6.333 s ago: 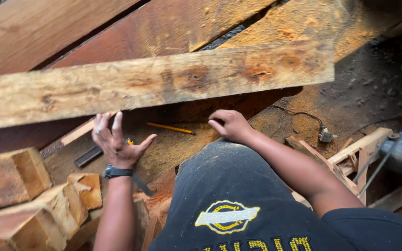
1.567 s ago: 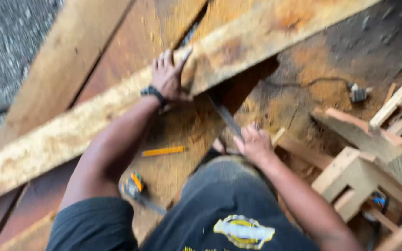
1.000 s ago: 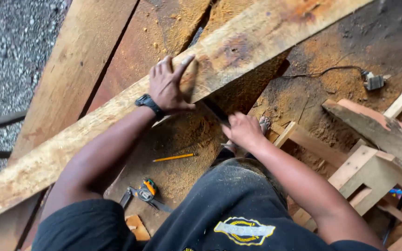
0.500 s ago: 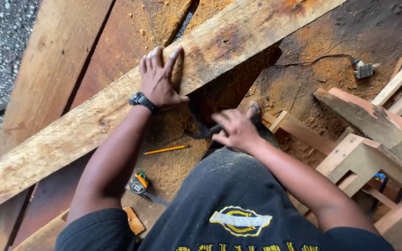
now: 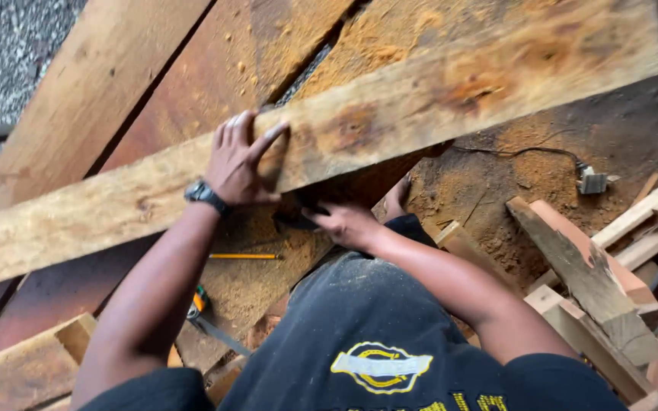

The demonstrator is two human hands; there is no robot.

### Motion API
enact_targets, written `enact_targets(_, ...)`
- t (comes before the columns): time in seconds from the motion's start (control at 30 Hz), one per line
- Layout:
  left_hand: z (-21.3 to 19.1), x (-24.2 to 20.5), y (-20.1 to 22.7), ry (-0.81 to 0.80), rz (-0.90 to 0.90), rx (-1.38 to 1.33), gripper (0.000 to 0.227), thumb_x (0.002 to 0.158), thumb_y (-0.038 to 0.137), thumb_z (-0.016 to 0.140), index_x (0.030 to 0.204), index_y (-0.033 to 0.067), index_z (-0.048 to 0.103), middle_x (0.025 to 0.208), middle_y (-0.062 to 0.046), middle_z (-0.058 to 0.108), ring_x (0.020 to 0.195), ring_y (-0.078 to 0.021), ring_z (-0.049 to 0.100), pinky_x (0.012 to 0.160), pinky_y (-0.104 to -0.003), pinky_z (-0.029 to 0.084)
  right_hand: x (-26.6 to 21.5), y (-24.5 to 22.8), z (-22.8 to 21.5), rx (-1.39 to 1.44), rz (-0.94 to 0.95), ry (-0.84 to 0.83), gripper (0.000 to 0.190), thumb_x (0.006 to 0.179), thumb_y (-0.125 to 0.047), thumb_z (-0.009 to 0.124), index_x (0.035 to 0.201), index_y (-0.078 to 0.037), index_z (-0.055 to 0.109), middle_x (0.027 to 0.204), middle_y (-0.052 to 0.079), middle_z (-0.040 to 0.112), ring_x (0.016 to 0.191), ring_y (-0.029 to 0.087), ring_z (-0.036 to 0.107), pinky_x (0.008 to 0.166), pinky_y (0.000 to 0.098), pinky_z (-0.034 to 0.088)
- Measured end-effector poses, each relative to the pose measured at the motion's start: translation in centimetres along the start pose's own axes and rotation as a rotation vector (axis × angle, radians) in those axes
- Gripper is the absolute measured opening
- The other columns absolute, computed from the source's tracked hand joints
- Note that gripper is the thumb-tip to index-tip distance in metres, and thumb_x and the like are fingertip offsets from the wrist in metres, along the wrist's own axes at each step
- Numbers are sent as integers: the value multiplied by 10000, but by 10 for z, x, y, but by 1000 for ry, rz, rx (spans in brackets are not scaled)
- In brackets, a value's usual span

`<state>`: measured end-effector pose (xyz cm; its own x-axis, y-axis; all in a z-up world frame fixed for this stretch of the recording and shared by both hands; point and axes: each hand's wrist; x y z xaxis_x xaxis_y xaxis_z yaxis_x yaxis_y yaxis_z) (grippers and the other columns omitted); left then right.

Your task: The person measures and marks a wooden plank using a tape measure, pencil, and square. They then use a circular saw to cut the plank along the marked lines. The person repeats this process, measuring, marking, and cutting the wood into smaller pieces.

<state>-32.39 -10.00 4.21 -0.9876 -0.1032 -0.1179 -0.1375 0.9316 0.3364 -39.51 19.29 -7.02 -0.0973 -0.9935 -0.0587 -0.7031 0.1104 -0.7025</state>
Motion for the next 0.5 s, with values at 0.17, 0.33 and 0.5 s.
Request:
enact_targets(0.17,-9,-7,3,23,-76,-23,1330,500,898,706,1640,295,381,1605,-268,330,1507,-457,278,1221,-608,70,-14,27,-78,-98,105,745,263,951,-394,676,1087,-169,673,1045,125,659,856,304,717,744,397,562)
enact_targets(0.33,-24,-68,-26,-32,-356,19,1467,393,674,854,1677,238,294,1702,-260,231,1582,-462,146,1225,-690,-10,-82,130,-209,175,672,1350,510,861,-467,619,1209,-95,606,1226,152,566,1077,289,632,935,443,495)
enact_targets(0.5,-20,-100,-58,-108,-343,122,674,1058,406,433,1679,229,238,1526,-343,347,1430,-511,356,1057,-660,286,-78,266,-243,579,1256,1858,1531,482,-759,838,1632,-33,137,1690,230,302,1474,355,518,1147,475,535)
Point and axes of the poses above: each hand's wrist, its own x-axis towards the middle knuckle, its own z-axis out of the palm, y = z × x
